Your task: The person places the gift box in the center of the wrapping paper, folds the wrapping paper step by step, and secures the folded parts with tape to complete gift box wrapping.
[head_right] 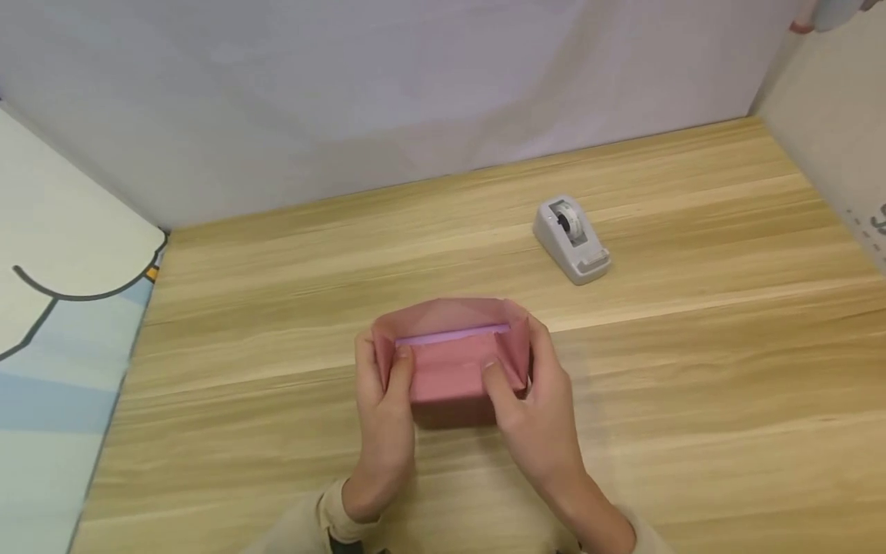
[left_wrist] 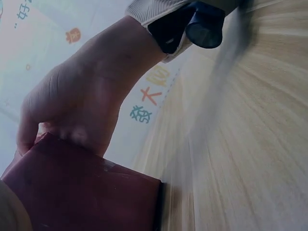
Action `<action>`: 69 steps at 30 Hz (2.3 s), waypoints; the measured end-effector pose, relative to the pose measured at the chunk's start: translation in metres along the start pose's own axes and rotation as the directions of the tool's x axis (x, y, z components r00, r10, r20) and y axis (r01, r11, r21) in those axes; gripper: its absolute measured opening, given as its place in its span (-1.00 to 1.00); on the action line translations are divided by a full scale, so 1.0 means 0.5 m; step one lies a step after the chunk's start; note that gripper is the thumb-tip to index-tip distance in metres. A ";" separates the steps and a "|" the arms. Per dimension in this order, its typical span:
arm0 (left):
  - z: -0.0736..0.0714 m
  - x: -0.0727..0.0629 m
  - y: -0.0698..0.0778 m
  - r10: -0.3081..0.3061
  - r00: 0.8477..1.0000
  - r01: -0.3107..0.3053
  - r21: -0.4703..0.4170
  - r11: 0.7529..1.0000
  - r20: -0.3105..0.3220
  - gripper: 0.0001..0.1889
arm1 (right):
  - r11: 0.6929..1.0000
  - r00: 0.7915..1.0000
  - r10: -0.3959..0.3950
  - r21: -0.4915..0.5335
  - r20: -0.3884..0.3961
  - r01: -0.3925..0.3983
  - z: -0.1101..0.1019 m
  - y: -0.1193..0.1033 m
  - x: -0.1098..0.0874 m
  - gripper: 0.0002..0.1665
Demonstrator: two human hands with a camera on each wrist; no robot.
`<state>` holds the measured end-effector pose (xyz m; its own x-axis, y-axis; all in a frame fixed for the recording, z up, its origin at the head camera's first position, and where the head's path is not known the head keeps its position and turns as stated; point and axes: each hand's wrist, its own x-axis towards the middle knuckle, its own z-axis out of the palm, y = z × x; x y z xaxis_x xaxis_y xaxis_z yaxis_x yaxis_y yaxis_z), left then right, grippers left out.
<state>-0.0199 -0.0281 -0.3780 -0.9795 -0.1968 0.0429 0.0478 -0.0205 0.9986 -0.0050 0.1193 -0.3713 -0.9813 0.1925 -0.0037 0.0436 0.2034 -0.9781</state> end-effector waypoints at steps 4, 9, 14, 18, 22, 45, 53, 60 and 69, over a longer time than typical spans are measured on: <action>0.001 -0.001 -0.001 0.013 1.000 -0.013 -0.001 1.000 0.007 -0.75 | 0.997 0.998 -0.019 -0.071 -0.067 0.015 0.009 0.001 -0.006 -0.57; 0.004 -0.001 -0.002 0.023 1.000 -0.023 -0.018 1.000 0.008 -0.74 | 0.996 0.985 -0.002 -0.089 -0.174 -0.014 0.019 -0.006 0.005 -0.55; -0.002 0.001 0.004 0.137 0.990 -0.134 0.070 0.988 -0.043 -0.54 | 0.997 0.974 0.004 -0.078 -0.226 -0.022 0.025 -0.008 0.016 -0.66; -0.026 0.005 0.019 0.622 0.783 -0.576 0.351 0.738 -0.021 -0.44 | 0.998 0.975 0.020 -0.048 -0.221 -0.031 0.031 -0.009 0.018 -0.84; -0.042 -0.015 0.029 0.833 0.498 -0.782 0.541 0.311 0.241 -0.60 | 0.999 0.980 0.023 -0.029 -0.196 -0.030 0.032 -0.011 0.018 -0.82; 0.003 -0.047 -0.004 0.609 0.396 -0.709 0.650 -0.273 0.687 -0.60 | 0.946 0.992 -0.039 -0.323 -0.118 -0.001 -0.015 -0.026 -0.004 -0.80; 0.005 -0.049 -0.001 0.606 0.406 -0.715 0.651 -0.256 0.684 -0.63 | 0.898 0.953 -0.262 -0.400 -0.154 0.182 -0.022 -0.019 0.006 -0.71; 0.006 -0.050 0.001 0.595 0.402 -0.713 0.645 -0.274 0.696 -0.63 | 0.854 0.892 -0.417 -0.411 -0.174 0.319 -0.029 -0.027 0.022 -0.82; 0.003 -0.049 0.004 0.593 0.402 -0.714 0.644 -0.274 0.698 -0.64 | 0.825 0.939 -0.325 -0.520 -0.116 0.221 -0.034 -0.043 -0.004 -0.70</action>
<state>0.0038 -0.0221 -0.3769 -0.5017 0.5927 0.6301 0.5604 0.7776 -0.2852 -0.0010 0.1311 -0.3469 -0.9135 0.2260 0.3382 -0.0835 0.7096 -0.6996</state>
